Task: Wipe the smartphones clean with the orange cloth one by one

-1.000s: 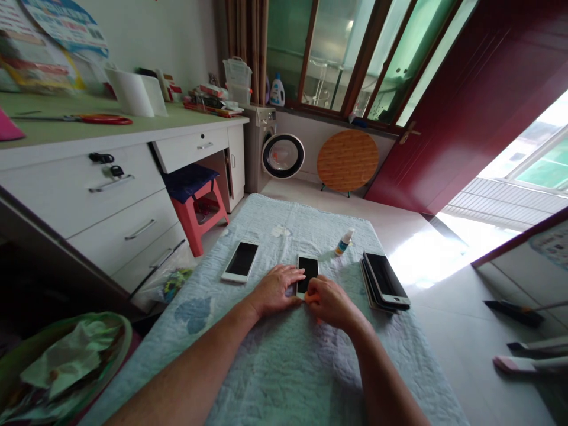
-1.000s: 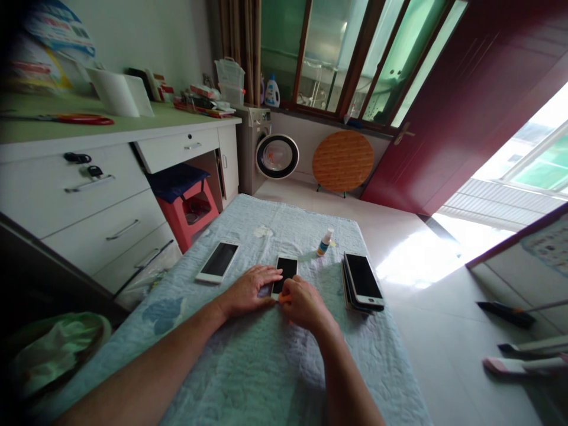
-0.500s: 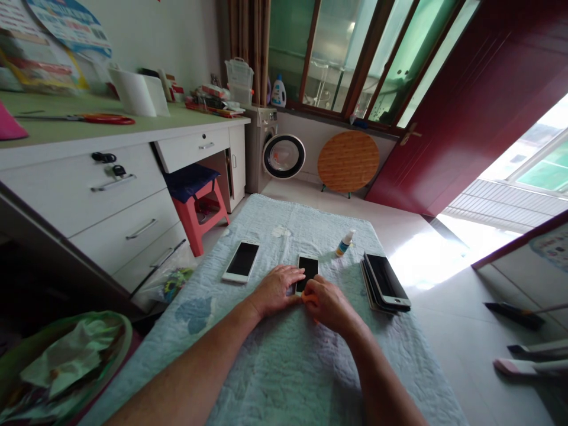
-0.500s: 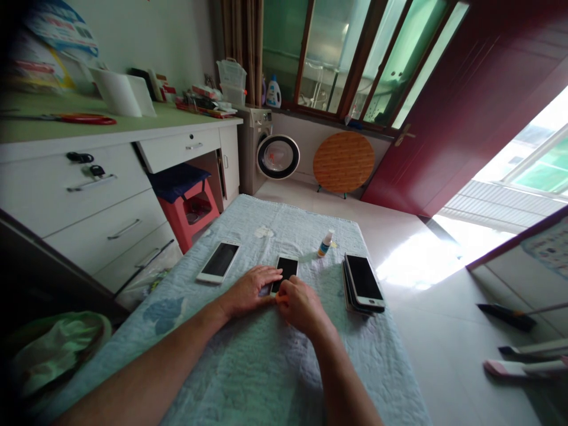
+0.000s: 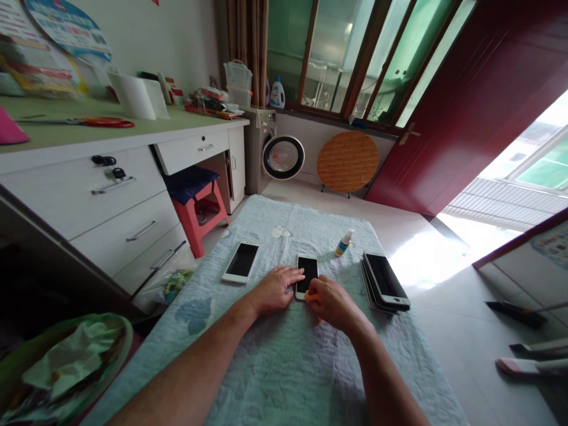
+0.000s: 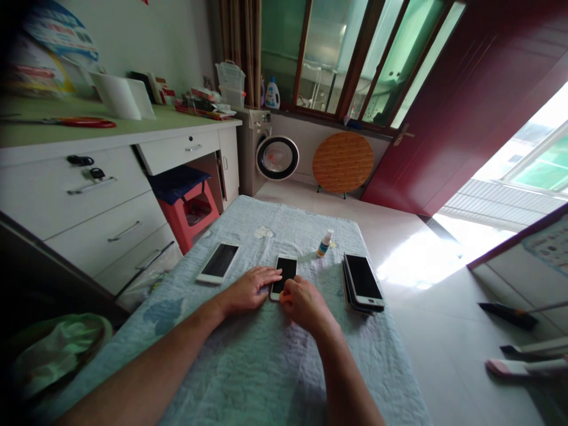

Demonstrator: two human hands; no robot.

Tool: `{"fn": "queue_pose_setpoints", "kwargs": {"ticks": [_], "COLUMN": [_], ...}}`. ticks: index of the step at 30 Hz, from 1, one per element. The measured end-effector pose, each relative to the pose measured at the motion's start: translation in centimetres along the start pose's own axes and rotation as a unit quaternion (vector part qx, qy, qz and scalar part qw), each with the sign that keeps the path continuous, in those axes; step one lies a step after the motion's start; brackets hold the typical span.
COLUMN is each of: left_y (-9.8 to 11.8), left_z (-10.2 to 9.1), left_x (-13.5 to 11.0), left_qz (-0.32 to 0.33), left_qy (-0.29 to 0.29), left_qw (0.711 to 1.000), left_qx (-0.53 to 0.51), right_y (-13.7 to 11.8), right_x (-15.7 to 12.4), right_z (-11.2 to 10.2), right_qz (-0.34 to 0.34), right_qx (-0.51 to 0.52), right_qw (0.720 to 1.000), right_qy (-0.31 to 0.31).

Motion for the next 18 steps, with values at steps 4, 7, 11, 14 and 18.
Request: {"fn": "queue_pose_setpoints", "kwargs": {"ticks": [4,7,11,14,18], "left_y": [-0.3,-0.5,-0.6,-0.5,-0.5], "left_z": [0.2,0.4,0.6,0.5,0.4], "left_x": [0.1,0.2,0.2,0.1,0.1], "left_qz": [-0.012,-0.012,-0.004,-0.007,-0.019], "left_qy": [-0.021,-0.020,0.001,-0.001,-0.023], "left_qw": [1.000,1.000,1.000,1.000,0.999], "left_qx": [-0.005,-0.012,-0.020,-0.020,-0.020], "right_y": [-0.6,-1.4,-2.3,-2.4,-1.6], "right_x": [0.1,0.6,1.2,1.3,0.8], "right_z": [0.1,0.6,1.4,1.5,0.8], "right_qz": [-0.005,-0.009,-0.020,-0.024,-0.009], "right_qx": [-0.010,-0.026,-0.051,-0.052,-0.046], "right_qw": [1.000,0.999,0.998,0.998,0.999], "right_qy": [0.013,0.021,0.029,0.033,0.024]}}
Point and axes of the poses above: each hand's wrist, its own x-axis towards the middle knuckle, its own z-axis out of the palm, y = z × x, the point moved 2 cm from there along x, towards the middle knuckle, and after that the axes turned 7 degrees about -z, right-handed, at the moved point
